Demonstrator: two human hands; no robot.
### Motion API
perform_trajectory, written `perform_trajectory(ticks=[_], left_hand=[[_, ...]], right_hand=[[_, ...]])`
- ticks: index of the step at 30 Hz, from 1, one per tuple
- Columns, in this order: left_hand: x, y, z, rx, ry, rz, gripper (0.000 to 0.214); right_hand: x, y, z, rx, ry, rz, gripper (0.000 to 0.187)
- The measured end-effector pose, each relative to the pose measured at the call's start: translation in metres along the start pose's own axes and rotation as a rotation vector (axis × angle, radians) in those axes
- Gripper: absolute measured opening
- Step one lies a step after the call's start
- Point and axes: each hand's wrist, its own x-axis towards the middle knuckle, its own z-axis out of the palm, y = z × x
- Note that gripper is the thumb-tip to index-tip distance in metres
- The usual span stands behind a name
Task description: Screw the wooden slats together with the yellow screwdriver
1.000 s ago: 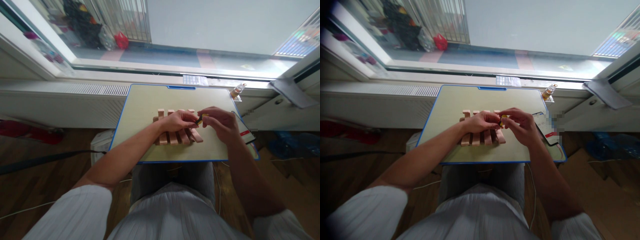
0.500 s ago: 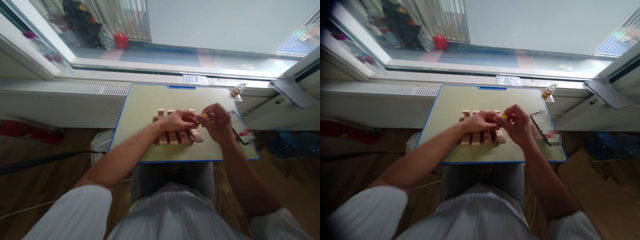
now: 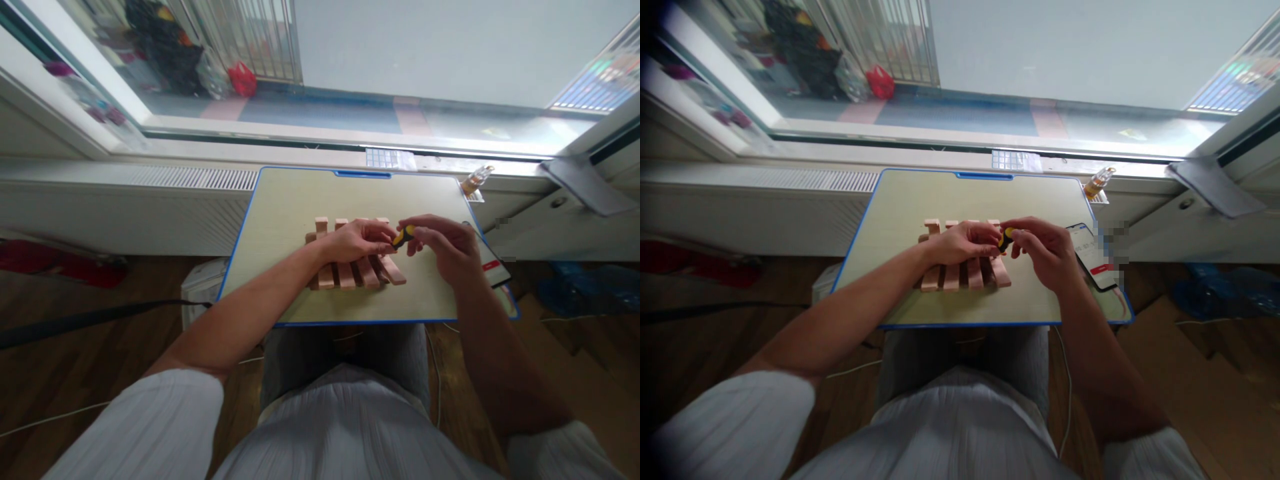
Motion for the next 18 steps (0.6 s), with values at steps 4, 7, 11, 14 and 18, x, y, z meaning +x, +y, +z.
perform_trajectory(ticks=[4,7,11,14,18], left_hand=[[0.000,0.000,-0.001,0.044,-0.028,0.002,0.048],[0.001,0.002,-0.002,0.088,-0.035,0.029,0.048],[0.000,0.005,-0.003,0.154,-0.055,0.050,0.048],[-0.001,0.006,-0.003,0.171,-0.053,0.037,0.047],[-0.003,0.004,-0.003,0.095,-0.056,-0.021,0.049]], right_hand=[[0.000,0.005,0.001,0.049,-0.020,0.005,0.019],[0.000,0.009,0.002,0.064,-0.013,0.001,0.021],[0.000,0.008,0.003,0.074,-0.020,0.003,0.027],[-0.001,0.008,0.005,0.096,-0.024,0.001,0.029],[-0.002,0.012,0.008,0.121,-0.019,-0.014,0.031]])
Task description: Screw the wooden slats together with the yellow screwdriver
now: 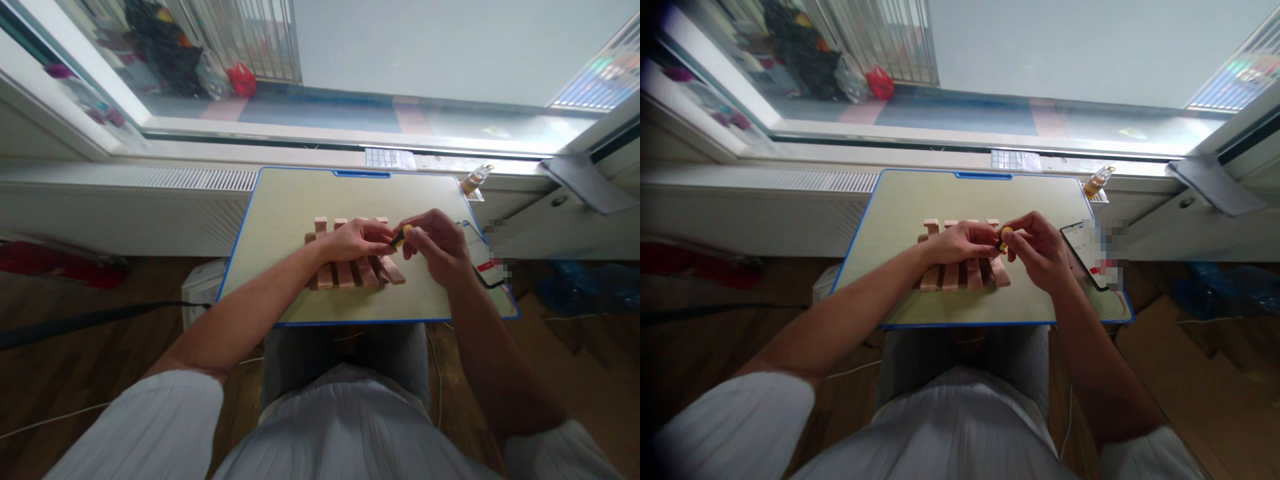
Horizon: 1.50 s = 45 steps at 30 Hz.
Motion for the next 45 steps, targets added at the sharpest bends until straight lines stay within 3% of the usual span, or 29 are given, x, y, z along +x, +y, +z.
perform_trajectory(ticks=[8,18,37,45], left_hand=[[-0.001,0.001,0.001,-0.019,-0.027,-0.026,0.046],[0.000,0.004,0.002,-0.030,-0.019,-0.008,0.043],[0.000,-0.004,0.001,-0.113,-0.058,0.004,0.045],[0.002,-0.007,0.001,-0.111,-0.037,0.019,0.046]], right_hand=[[0.000,0.011,0.005,0.012,0.024,0.020,0.038],[0.002,-0.006,-0.005,-0.065,-0.034,0.043,0.028],[-0.001,0.005,0.008,0.009,0.000,0.023,0.034],[0.002,0.001,0.000,0.024,-0.028,0.053,0.025]])
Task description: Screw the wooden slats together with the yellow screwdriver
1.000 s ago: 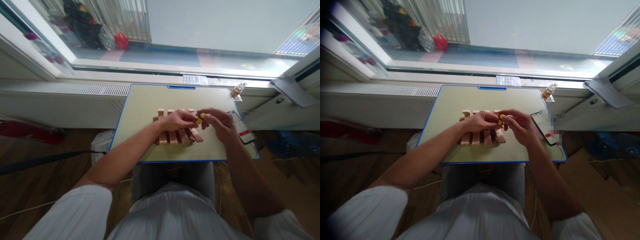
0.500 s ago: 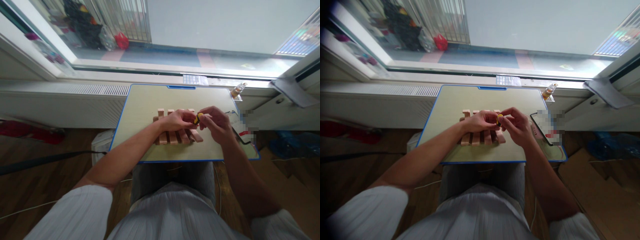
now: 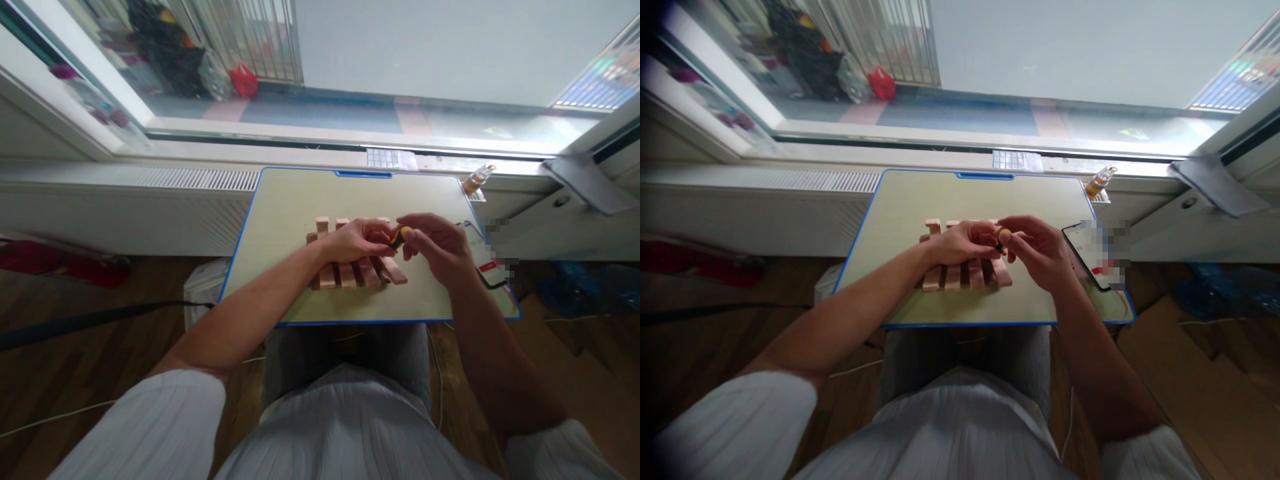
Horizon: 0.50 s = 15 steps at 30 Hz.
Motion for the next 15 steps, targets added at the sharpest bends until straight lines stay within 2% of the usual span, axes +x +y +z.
perform_trajectory(ticks=[8,15], left_hand=[[-0.003,0.010,0.001,0.136,-0.029,0.022,0.029],[-0.004,0.009,0.002,0.054,-0.043,-0.001,0.041]], right_hand=[[0.000,-0.004,-0.001,-0.068,-0.015,-0.006,0.027],[0.001,0.007,0.003,-0.052,-0.008,-0.015,0.027]])
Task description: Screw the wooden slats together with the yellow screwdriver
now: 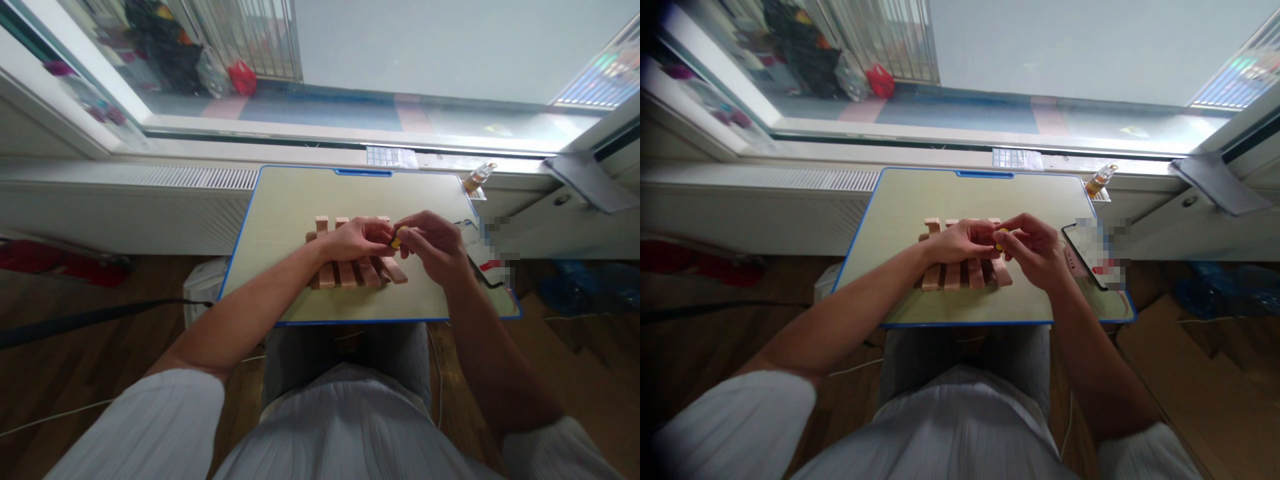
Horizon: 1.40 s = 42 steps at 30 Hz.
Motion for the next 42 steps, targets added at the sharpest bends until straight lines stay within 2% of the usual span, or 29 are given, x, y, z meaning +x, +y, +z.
perform_trajectory(ticks=[10,17,21,25,29,33,38,42], left_hand=[[0.004,-0.009,-0.003,0.003,0.079,0.007,0.044],[0.003,-0.011,-0.003,0.011,0.089,0.005,0.046],[0.003,-0.008,-0.004,0.076,0.068,0.006,0.042],[0.001,-0.003,-0.005,0.141,0.025,0.007,0.039],[0.000,0.001,-0.001,0.063,0.025,-0.027,0.045],[0.000,-0.001,0.001,-0.012,0.040,-0.013,0.040],[0.003,-0.009,-0.003,-0.063,0.037,0.011,0.036],[0.003,-0.008,-0.003,-0.035,0.039,-0.012,0.040]], right_hand=[[0.001,0.007,0.006,0.006,0.172,-0.062,0.040],[0.000,-0.009,-0.005,0.003,0.050,0.010,0.028],[0.001,-0.008,-0.012,-0.015,-0.009,0.005,0.025],[0.001,-0.002,-0.008,0.025,-0.006,-0.009,0.024],[0.001,0.002,0.000,0.056,0.022,-0.002,0.030],[0.002,0.002,0.005,0.048,0.047,-0.001,0.035],[0.002,-0.005,0.001,-0.005,0.049,0.032,0.032],[0.003,-0.014,-0.006,-0.033,-0.025,0.045,0.031]])
